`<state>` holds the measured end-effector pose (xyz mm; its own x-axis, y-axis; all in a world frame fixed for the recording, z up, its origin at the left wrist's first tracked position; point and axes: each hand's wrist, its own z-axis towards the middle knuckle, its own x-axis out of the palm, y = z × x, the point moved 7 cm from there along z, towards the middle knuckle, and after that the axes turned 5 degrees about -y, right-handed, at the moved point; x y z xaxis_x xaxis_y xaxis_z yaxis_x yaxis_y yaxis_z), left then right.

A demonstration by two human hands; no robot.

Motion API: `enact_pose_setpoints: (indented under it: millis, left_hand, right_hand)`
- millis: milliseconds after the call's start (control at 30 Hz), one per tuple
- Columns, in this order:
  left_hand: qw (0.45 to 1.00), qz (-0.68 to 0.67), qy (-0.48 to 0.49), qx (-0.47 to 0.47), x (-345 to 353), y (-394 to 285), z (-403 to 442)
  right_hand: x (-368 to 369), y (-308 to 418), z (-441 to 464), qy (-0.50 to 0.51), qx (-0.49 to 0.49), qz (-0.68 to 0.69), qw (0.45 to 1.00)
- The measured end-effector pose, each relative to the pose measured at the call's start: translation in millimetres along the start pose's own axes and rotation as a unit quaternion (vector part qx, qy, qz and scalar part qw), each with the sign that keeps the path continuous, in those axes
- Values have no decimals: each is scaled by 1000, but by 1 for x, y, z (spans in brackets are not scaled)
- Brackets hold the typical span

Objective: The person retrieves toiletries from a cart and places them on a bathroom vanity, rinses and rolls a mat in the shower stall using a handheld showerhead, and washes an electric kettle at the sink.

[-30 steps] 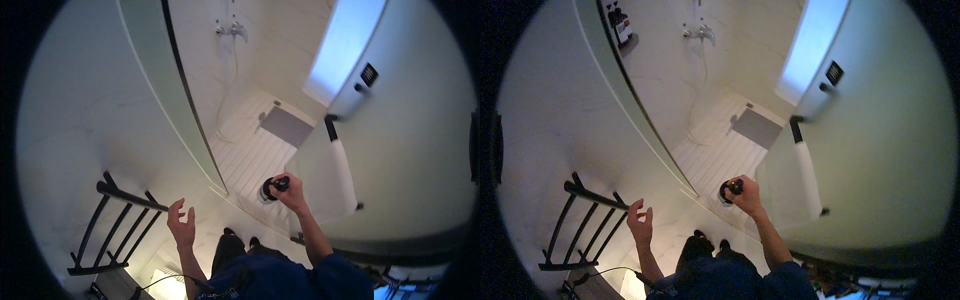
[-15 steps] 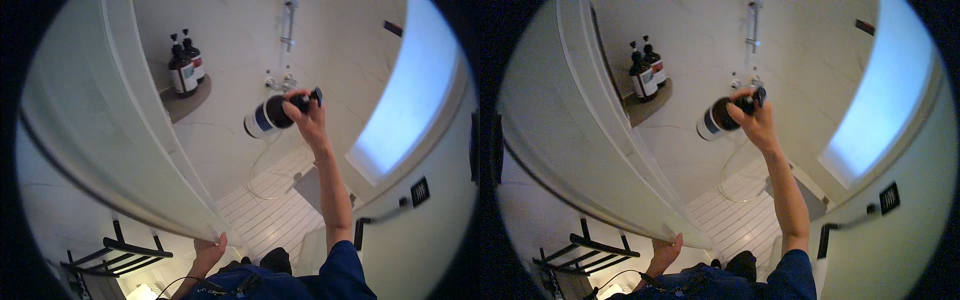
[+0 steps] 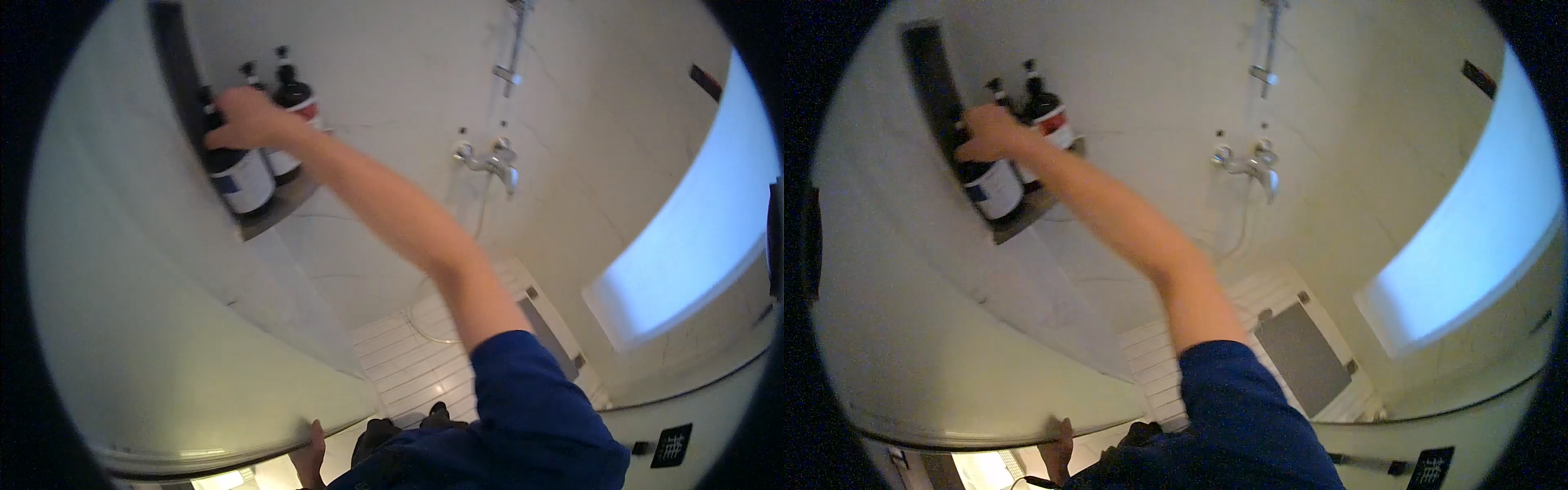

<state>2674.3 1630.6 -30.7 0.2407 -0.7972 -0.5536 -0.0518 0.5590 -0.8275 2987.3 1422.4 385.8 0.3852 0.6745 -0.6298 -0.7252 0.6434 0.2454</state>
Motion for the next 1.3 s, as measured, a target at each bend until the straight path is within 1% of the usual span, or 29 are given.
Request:
enact_pose_setpoints:
  millis: [33, 67, 133, 167, 200, 233, 267, 333, 367, 400, 433, 467, 500, 533, 600, 667, 700, 767, 867, 900, 967, 1000, 1067, 1100, 1167, 1200, 1233, 1267, 1300]
  left_hand:
    - [995, -61, -35, -68, -3, -1, -6]
    - [993, -80, -52, -65, 2, 5, -3]
    - [987, -117, -93, -61, 6, 26, -6]
    - [953, -97, 7, -287, 13, 14, -14]
    - [986, -16, 4, -168, 23, 101, -9]
    - [935, 11, 99, -342, 29, 77, -16]
    - [902, -66, 155, -398, 38, 73, -27]
    - [797, -182, 260, -514, 54, 57, -53]
    - [806, -173, 286, -488, 65, 43, -56]
    - [815, -171, 310, -459, 76, 35, -57]
    - [811, -151, 319, -466, 86, 46, -54]
    - [809, -135, 327, -469, 109, 64, -41]
    - [807, -125, 333, -472, 128, 69, -38]
    - [824, -121, 319, -452, 148, 25, -30]
    - [798, -211, 343, -449, 212, 26, -10]
    - [865, -129, 322, -363, 266, -30, -7]
    - [872, -120, 336, -334, 297, -50, -12]
    - [847, -81, 410, -330, 365, -53, -29]
    - [786, 15, 543, -296, 447, -65, -76]
    - [756, 15, 592, -277, 471, -60, -91]
    - [736, 69, 626, -246, 513, -39, -112]
    - [723, 100, 643, -231, 536, -26, -118]
    - [727, 91, 629, -259, 588, 17, -123]
    - [728, 90, 622, -274, 611, 43, -125]
    - [769, 81, 583, -250, 656, 88, -121]
    - [788, 75, 564, -235, 683, 117, -117]
    - [793, 77, 565, -215, 702, 137, -115]
    - [793, 75, 570, -205, 720, 148, -113]
    - [790, 75, 576, -199, 740, 148, -109]
  right_hand:
    - [1, 3, -2, -1, 26, 2, 1000]
    - [5, -1, -3, -3, 51, 7, 999]
    - [-2, 3, -15, -89, 10, -47, 995]
    - [-17, 6, -37, -180, -22, 6, 983]
    - [-34, 12, -69, -268, -56, 60, 960]
    - [-42, 5, -104, -286, -40, 99, 952]
    - [-49, -5, -144, -304, -14, 134, 943]
    - [-22, -37, -254, -306, 131, 212, 919]
    - [11, -67, -327, -239, 257, 195, 916]
    - [36, -84, -410, -125, 399, 164, 893]
    - [69, -93, -514, -116, 367, 43, 922]
    - [99, -98, -633, 18, 461, -1, 887]
    - [100, -91, -726, 179, 613, 17, 769]
    - [100, -77, -826, 176, 708, -35, 683]
    - [51, -40, -925, 180, 800, -82, 567]
    - [13, -6, -994, 127, 867, -89, 473]
    - [3, 6, -1014, 102, 879, -112, 452]
    - [-3, 29, -1046, 49, 902, -157, 400]
    - [-12, 62, -1076, -44, 876, -194, 439]
    - [-14, 58, -1085, -1, 900, -188, 393]
    - [-29, 45, -1079, 88, 932, -173, 305]
    - [-11, 25, -1096, 48, 937, -134, 319]
    - [40, -28, -1148, -39, 935, -68, 345]
    - [94, -54, -1198, -148, 928, -27, 341]
    - [134, -174, -1202, -55, 878, -65, 471]
    - [181, -228, -1232, -42, 873, 26, 485]
    - [216, -278, -1253, -130, 865, 52, 482]
    - [239, -336, -1262, -71, 862, 36, 500]
    - [249, -390, -1265, -144, 844, -12, 516]
